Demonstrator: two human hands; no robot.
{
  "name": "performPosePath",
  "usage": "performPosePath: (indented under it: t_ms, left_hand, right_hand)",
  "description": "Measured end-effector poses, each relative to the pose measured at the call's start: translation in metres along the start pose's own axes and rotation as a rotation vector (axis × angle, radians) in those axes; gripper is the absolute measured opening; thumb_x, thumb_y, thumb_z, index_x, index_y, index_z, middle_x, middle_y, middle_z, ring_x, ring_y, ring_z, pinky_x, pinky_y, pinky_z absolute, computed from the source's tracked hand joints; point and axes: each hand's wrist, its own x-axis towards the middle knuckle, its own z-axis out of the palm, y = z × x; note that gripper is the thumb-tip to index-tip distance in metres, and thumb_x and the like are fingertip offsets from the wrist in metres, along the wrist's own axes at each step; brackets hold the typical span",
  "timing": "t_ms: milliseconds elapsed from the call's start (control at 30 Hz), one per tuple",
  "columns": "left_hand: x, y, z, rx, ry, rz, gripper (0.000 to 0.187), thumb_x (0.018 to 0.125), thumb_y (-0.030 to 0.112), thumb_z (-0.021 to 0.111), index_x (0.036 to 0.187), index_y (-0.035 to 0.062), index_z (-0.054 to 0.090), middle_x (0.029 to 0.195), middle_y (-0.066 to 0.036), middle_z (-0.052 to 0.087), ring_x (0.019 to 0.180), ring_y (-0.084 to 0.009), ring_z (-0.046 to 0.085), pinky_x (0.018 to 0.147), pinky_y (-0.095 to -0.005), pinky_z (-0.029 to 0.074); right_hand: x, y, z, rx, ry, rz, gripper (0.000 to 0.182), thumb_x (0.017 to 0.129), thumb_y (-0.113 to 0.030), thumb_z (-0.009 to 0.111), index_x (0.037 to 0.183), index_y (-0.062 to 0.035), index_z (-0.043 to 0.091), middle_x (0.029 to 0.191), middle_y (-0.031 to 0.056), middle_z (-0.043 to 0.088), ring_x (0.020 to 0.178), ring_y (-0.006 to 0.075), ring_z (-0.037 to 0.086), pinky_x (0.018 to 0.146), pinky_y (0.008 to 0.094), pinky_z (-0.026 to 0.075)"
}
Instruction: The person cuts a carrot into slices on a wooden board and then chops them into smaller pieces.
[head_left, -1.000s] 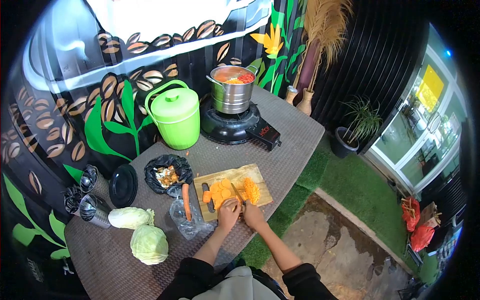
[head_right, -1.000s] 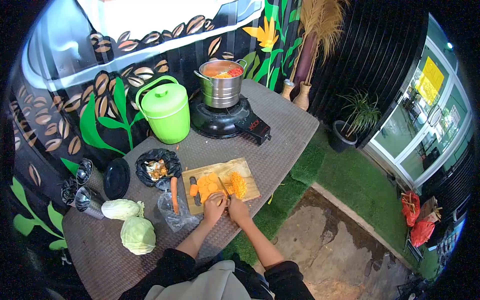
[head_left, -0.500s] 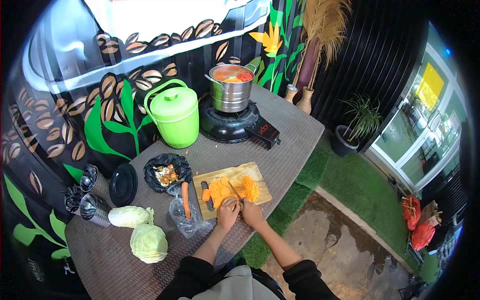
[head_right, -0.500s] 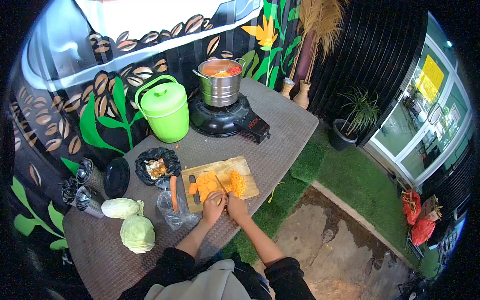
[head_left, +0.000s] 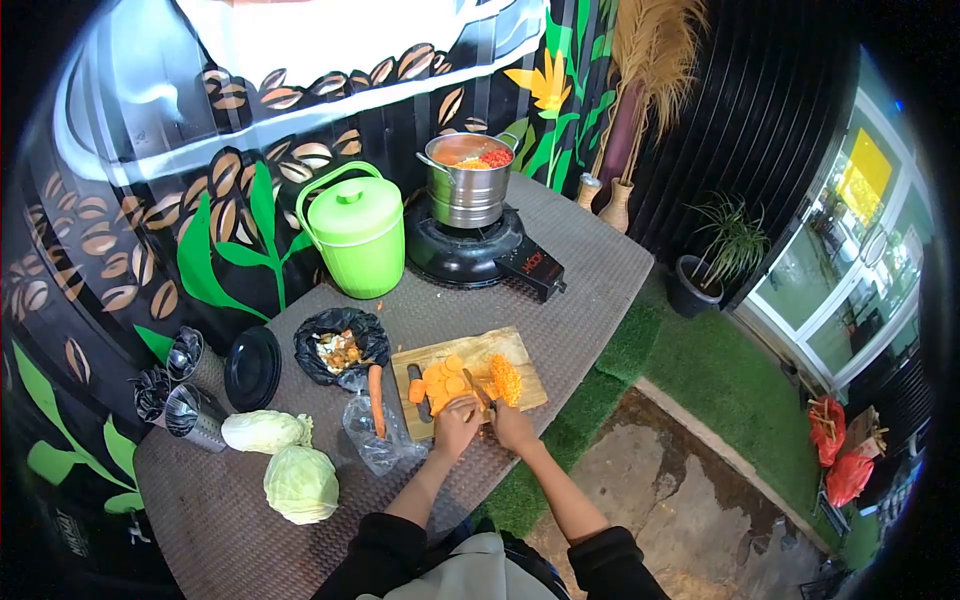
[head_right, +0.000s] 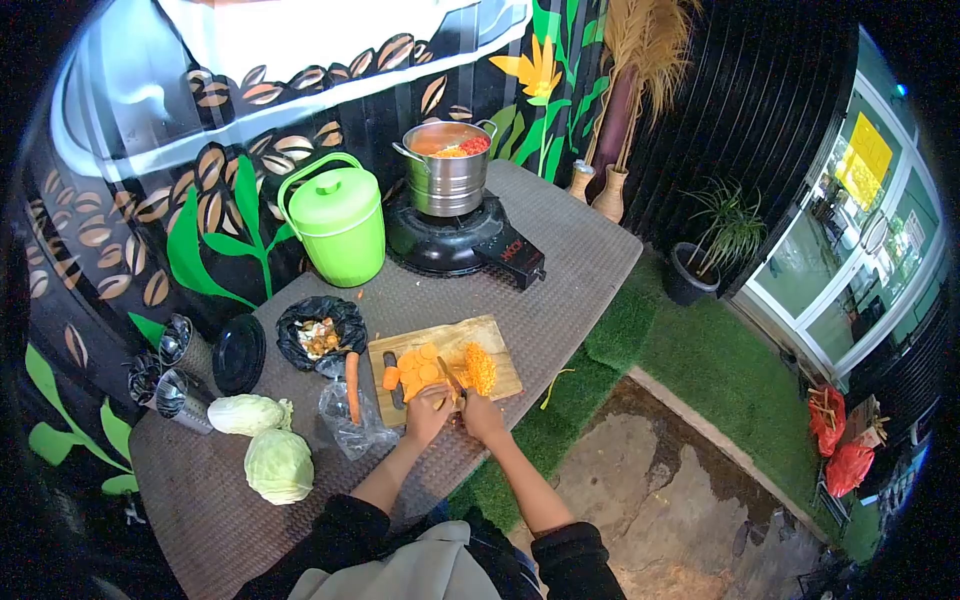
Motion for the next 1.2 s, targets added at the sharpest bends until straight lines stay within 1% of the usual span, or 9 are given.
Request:
performPosePath:
  t_ms: [100,167,267,400,533,733,867,1033,1200]
  left_hand:
    - [0.003,-0.003,0.001,-0.031,-0.013,-0.035,0.016,0.079,0.01,0.065,0.086,-0.0039,0.07,0.093,-0.016,0.069,0.094,-0.0262,0.065,0.084,-0.0342,0.051]
    - [0.005,-0.004,0.001,-0.047,-0.012,-0.04,0.017,0.079,0.011,0.066,0.085,-0.0041,0.07,0.093,-0.015,0.069,0.092,-0.0268,0.066,0.083,-0.0341,0.051]
    - [0.007,-0.003,-0.002,-0.045,-0.023,-0.024,0.017,0.079,0.011,0.065,0.084,-0.0047,0.069,0.093,-0.015,0.069,0.092,-0.0256,0.066,0.083,-0.0334,0.052]
    - [0.006,-0.002,-0.001,-0.074,-0.028,-0.04,0.017,0.079,0.011,0.065,0.084,-0.0045,0.069,0.092,-0.015,0.069,0.091,-0.0256,0.066,0.083,-0.0332,0.052]
    - [0.006,-0.004,-0.004,-0.097,-0.025,-0.054,0.016,0.079,0.011,0.066,0.085,-0.0036,0.07,0.093,-0.015,0.069,0.092,-0.0256,0.066,0.083,-0.0328,0.051]
    - [0.007,-0.005,-0.005,-0.109,-0.032,-0.015,0.016,0.078,0.009,0.066,0.085,-0.004,0.069,0.093,-0.015,0.069,0.091,-0.0259,0.066,0.082,-0.0331,0.051]
    - [0.01,-0.004,-0.008,-0.131,-0.027,-0.049,0.015,0.077,0.008,0.067,0.086,-0.0038,0.069,0.092,-0.014,0.069,0.091,-0.0263,0.066,0.082,-0.0327,0.052]
    - [0.022,-0.015,-0.004,-0.17,-0.138,-0.048,0.021,0.077,-0.001,0.062,0.097,-0.004,0.067,0.101,-0.016,0.067,0.093,-0.0272,0.065,0.079,-0.0331,0.053]
    - [0.038,-0.012,0.003,-0.208,-0.233,-0.061,0.023,0.077,-0.005,0.06,0.099,-0.0019,0.068,0.102,-0.014,0.067,0.093,-0.0266,0.065,0.078,-0.0328,0.054]
  right_hand:
    - [-0.001,0.002,-0.001,-0.041,-0.038,-0.039,0.027,0.092,-0.025,0.045,0.098,0.0002,0.05,0.085,0.0272,0.064,0.081,0.0424,0.064,0.075,0.053,0.049]
    - [-0.008,-0.004,0.009,-0.093,0.049,0.02,0.027,0.091,-0.023,0.048,0.1,0.0027,0.049,0.085,0.0303,0.062,0.084,0.0444,0.062,0.074,0.053,0.048]
    - [-0.017,-0.017,0.014,-0.034,0.008,0.122,0.026,0.091,-0.023,0.047,0.097,0.0021,0.048,0.084,0.0291,0.063,0.083,0.0447,0.062,0.074,0.053,0.048]
    - [-0.005,-0.011,0.019,-0.041,0.041,0.084,0.026,0.092,-0.024,0.047,0.095,0.0016,0.048,0.083,0.0281,0.063,0.082,0.0445,0.062,0.074,0.0521,0.049]
    - [0.002,-0.012,-0.001,0.001,-0.046,0.035,0.028,0.092,-0.025,0.047,0.097,0.0022,0.048,0.085,0.0286,0.063,0.083,0.0441,0.062,0.073,0.0509,0.048]
    - [-0.02,-0.014,0.018,-0.022,0.024,0.13,0.033,0.093,-0.029,0.047,0.1,0.0029,0.049,0.085,0.0294,0.062,0.084,0.0448,0.061,0.073,0.0519,0.048]
    - [-0.019,0.006,0.014,0.222,0.115,0.067,0.037,0.092,-0.031,0.048,0.103,0.0034,0.05,0.085,0.0309,0.061,0.084,0.0471,0.059,0.073,0.0528,0.047]
    - [-0.021,0.023,0.0,0.289,0.145,0.093,0.038,0.091,-0.03,0.051,0.104,0.0053,0.053,0.088,0.0327,0.06,0.088,0.0477,0.058,0.075,0.0517,0.045]
    - [-0.028,0.023,-0.006,0.226,0.15,0.121,0.04,0.092,-0.034,0.048,0.106,0.0035,0.052,0.087,0.0307,0.061,0.085,0.0465,0.059,0.074,0.0521,0.046]
